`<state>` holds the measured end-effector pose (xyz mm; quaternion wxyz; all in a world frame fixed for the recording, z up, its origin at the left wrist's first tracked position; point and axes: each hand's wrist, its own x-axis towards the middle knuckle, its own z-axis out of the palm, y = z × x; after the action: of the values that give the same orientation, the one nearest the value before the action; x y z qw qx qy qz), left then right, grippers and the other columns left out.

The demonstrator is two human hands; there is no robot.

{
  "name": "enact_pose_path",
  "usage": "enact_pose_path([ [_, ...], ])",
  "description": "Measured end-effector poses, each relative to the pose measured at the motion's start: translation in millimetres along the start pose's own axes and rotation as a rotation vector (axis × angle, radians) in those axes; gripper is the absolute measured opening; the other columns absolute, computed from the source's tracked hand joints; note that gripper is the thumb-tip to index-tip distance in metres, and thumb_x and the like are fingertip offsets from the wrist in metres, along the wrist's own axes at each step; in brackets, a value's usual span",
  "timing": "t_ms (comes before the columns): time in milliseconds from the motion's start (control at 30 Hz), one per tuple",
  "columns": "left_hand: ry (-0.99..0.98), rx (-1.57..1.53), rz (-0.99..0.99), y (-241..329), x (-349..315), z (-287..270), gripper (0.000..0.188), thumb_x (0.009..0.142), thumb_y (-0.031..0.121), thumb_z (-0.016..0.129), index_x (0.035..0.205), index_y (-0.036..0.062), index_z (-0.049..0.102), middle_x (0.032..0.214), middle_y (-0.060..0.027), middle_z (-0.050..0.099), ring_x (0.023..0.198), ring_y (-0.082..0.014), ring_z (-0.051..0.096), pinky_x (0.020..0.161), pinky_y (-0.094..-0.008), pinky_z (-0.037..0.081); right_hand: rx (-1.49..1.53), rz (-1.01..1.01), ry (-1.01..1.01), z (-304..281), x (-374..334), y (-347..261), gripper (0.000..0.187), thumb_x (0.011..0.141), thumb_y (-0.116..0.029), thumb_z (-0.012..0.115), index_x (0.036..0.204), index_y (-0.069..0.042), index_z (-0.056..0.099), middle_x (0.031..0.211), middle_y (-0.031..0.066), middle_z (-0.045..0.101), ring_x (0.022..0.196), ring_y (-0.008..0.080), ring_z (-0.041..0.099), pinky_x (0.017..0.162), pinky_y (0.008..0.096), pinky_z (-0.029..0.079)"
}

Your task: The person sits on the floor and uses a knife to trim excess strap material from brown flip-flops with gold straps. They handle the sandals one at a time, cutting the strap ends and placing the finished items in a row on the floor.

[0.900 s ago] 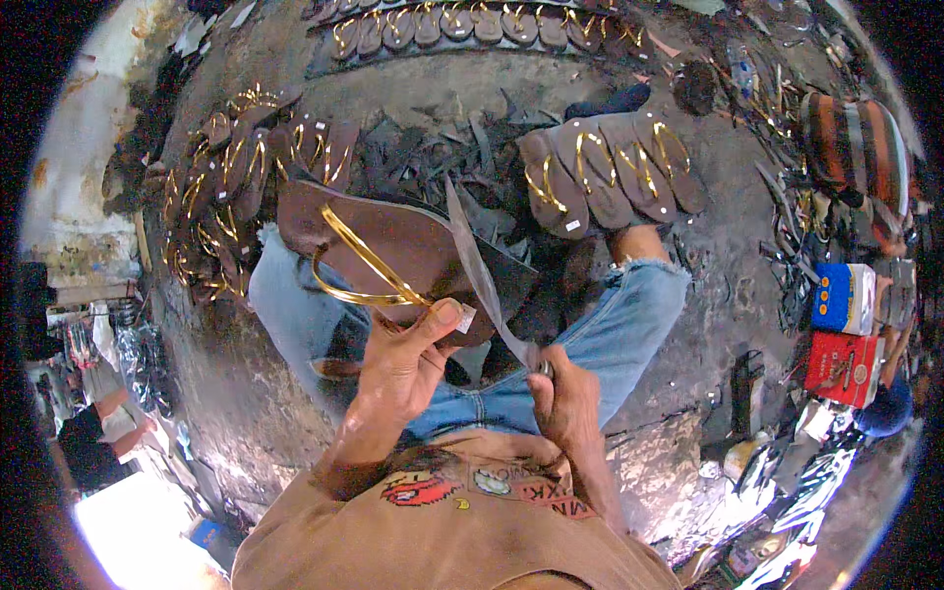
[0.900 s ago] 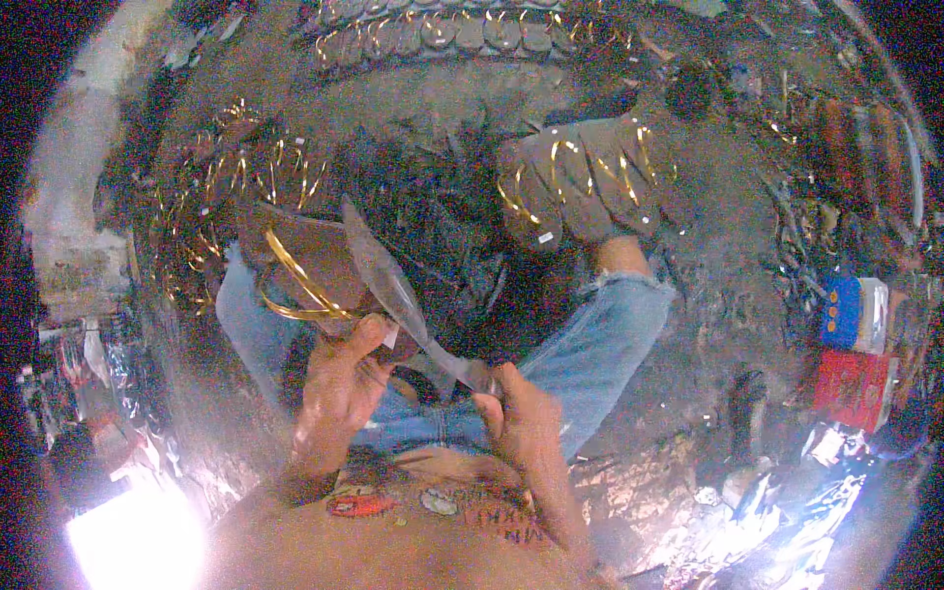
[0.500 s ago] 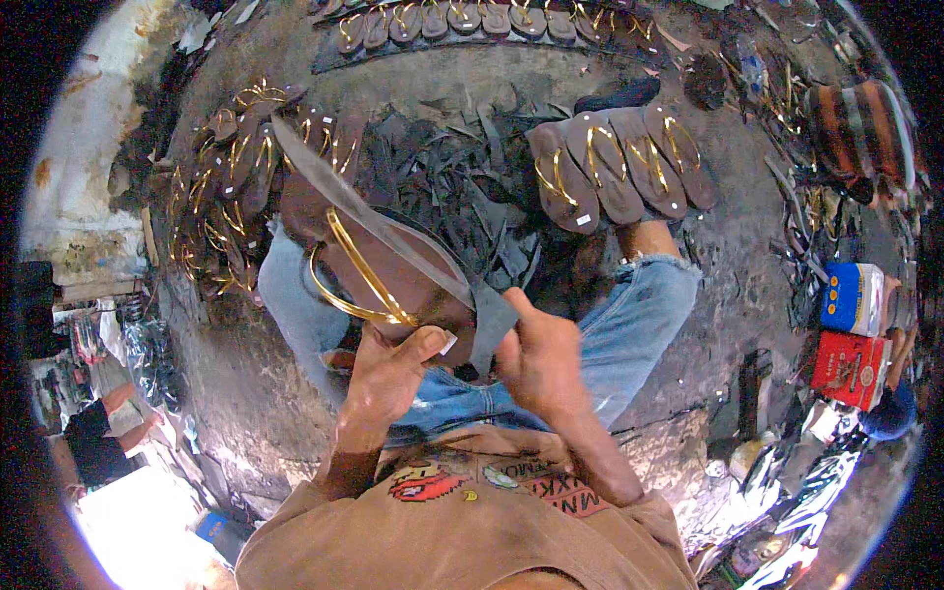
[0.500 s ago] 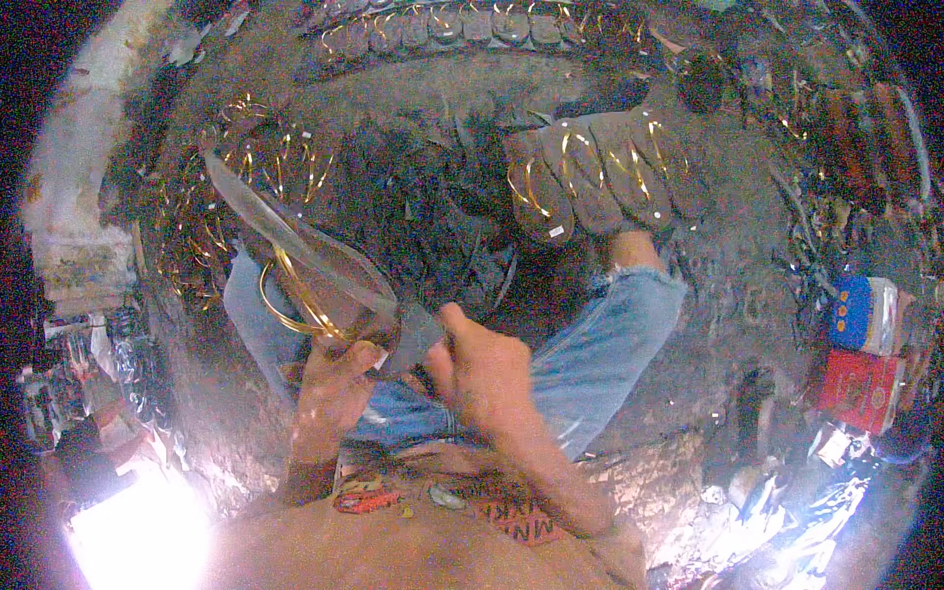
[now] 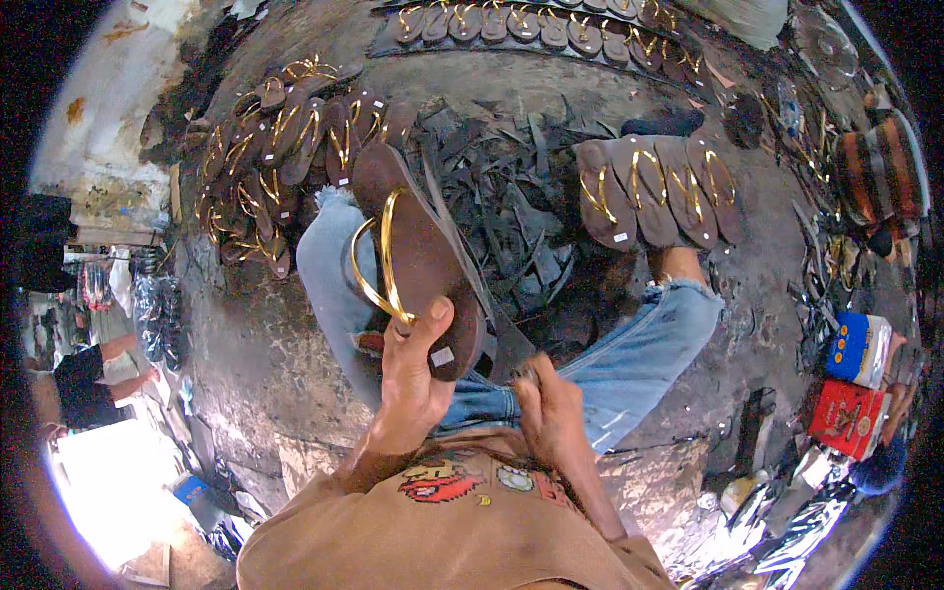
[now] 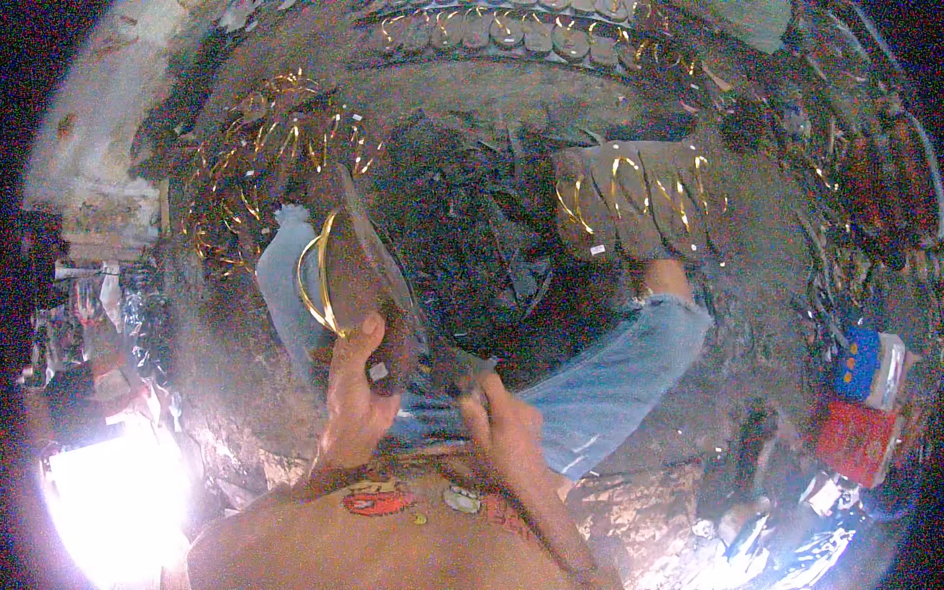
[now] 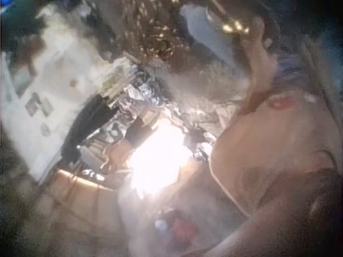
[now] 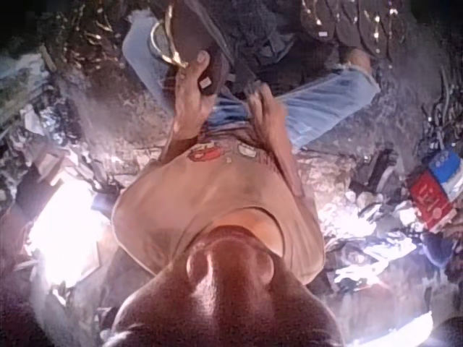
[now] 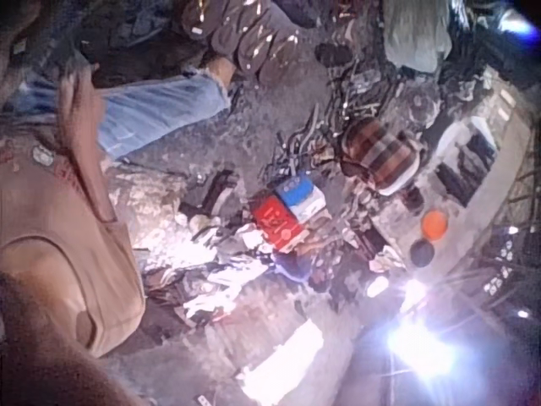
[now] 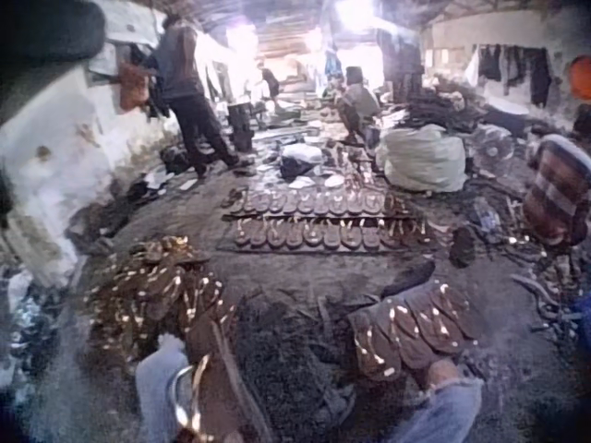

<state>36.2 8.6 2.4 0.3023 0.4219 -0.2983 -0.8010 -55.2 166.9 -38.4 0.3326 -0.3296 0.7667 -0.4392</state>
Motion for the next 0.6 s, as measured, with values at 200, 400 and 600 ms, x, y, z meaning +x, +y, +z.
enact_pose_path([
  [200, -0.079, 0.114, -0.07, -2.8, -3.5, -11.2, 0.05, 0.094, 0.022, 0.068, 0.137, 0.0055, 0.05, 0.112, -0.0112, 0.067, 0.095, -0.0237, 0.069, 0.078, -0.0406, 0.061, -0.12, 0.129, -0.182, -22.0, 22.4, 10.2, 0.034, 0.093, -0.027, 0.064, 0.121, -0.009, 0.058, 0.08, 0.0262, 0.066, 0.078, 0.0482, 0.065, 0.067, 0.0546, 0.049],
  [400, 0.089, 0.021, -0.133, -1.0, -6.8, -21.3, 0.058, 0.083, 0.008, 0.078, 0.135, 0.0021, 0.053, 0.119, -0.0122, 0.066, 0.103, -0.0234, 0.068, 0.087, -0.0384, 0.06, -0.162, -0.12, -0.294, -21.5, 105.9, -17.6, 0.027, 0.102, -0.036, 0.054, 0.106, -0.009, 0.054, 0.076, 0.0253, 0.064, 0.075, 0.0487, 0.063, 0.065, 0.057, 0.047],
  [600, -0.006, 0.235, -0.091, -20.6, -15.8, -56.1, 0.066, 0.082, 0.009, 0.08, 0.139, 0.0013, 0.048, 0.125, -0.0134, 0.064, 0.109, -0.0233, 0.066, 0.091, -0.0373, 0.058, -0.022, -0.274, 0.14, 22.9, 183.9, -11.6, 0.027, 0.104, -0.029, 0.052, 0.1, -0.003, 0.057, 0.068, 0.0172, 0.051, 0.061, 0.0405, 0.051, 0.058, 0.0427, 0.042],
])
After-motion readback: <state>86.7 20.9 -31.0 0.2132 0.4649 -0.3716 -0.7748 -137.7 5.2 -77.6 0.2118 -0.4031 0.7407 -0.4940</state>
